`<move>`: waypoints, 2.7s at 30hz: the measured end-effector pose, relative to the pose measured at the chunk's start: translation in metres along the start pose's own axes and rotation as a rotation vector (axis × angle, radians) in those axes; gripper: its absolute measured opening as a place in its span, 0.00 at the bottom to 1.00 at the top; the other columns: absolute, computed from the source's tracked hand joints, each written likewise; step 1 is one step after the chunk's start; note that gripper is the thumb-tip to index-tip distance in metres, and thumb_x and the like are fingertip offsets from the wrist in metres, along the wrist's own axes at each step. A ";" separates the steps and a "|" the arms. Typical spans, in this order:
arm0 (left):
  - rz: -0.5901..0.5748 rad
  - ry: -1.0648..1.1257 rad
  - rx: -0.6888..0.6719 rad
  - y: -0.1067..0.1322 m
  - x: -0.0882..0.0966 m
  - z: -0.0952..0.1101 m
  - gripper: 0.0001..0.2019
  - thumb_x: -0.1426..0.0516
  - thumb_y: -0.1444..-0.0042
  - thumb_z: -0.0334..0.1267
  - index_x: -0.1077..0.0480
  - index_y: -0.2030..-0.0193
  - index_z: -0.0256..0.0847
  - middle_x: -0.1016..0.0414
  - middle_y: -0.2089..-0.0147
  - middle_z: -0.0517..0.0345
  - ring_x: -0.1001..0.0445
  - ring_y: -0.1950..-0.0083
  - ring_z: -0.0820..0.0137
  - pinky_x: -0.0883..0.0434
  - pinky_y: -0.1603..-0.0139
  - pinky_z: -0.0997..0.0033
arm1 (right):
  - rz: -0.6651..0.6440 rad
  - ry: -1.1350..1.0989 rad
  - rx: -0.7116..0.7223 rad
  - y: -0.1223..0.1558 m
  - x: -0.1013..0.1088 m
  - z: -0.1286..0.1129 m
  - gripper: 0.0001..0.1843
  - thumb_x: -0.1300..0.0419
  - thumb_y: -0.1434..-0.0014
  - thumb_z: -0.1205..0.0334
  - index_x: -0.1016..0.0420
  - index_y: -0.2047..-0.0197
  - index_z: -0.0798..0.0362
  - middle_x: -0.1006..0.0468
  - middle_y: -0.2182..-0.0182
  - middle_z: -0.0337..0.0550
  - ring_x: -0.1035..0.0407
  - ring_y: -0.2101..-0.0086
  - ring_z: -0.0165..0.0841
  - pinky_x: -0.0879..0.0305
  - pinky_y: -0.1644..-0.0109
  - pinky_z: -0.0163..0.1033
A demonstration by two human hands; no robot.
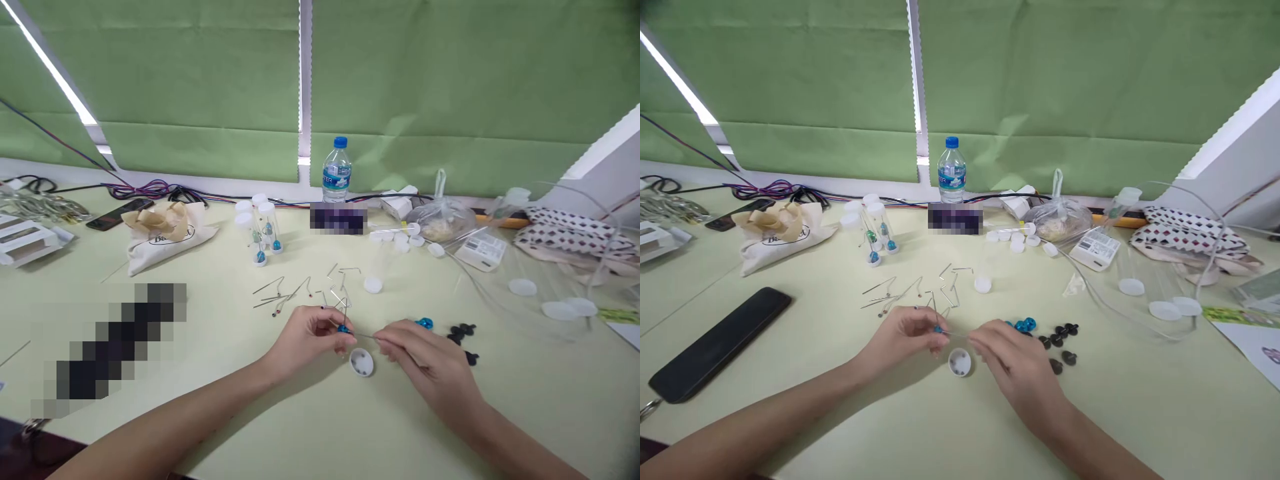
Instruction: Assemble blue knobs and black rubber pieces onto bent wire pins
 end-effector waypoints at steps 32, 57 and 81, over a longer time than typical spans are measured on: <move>0.033 -0.011 0.001 0.004 -0.001 -0.004 0.07 0.35 0.50 0.37 0.24 0.67 0.35 0.27 0.72 0.59 0.29 0.72 0.75 0.30 0.67 0.74 | -0.065 0.193 0.117 0.011 -0.007 -0.009 0.12 0.51 0.32 0.66 0.26 0.61 0.51 0.20 0.72 0.40 0.26 0.74 0.30 0.33 0.73 0.34; 0.010 0.031 0.077 0.006 -0.008 -0.005 0.08 0.36 0.48 0.38 0.26 0.68 0.36 0.28 0.76 0.61 0.29 0.73 0.74 0.31 0.65 0.72 | -0.024 0.487 0.310 0.016 -0.008 -0.018 0.15 0.48 0.36 0.74 0.25 0.53 0.53 0.19 0.60 0.48 0.25 0.62 0.36 0.28 0.58 0.41; 0.000 0.065 0.085 0.006 -0.007 -0.011 0.11 0.33 0.54 0.35 0.23 0.63 0.37 0.23 0.70 0.57 0.25 0.68 0.70 0.28 0.59 0.68 | -0.059 0.334 0.113 0.019 -0.006 0.002 0.17 0.51 0.35 0.66 0.24 0.52 0.42 0.18 0.62 0.40 0.24 0.68 0.35 0.29 0.68 0.37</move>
Point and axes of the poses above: each hand's wrist, its own y-axis away from the middle knuckle, its own x-axis out of the back of the hand, z = x × y, the point moved 7 cm from there along -y, towards the middle knuckle
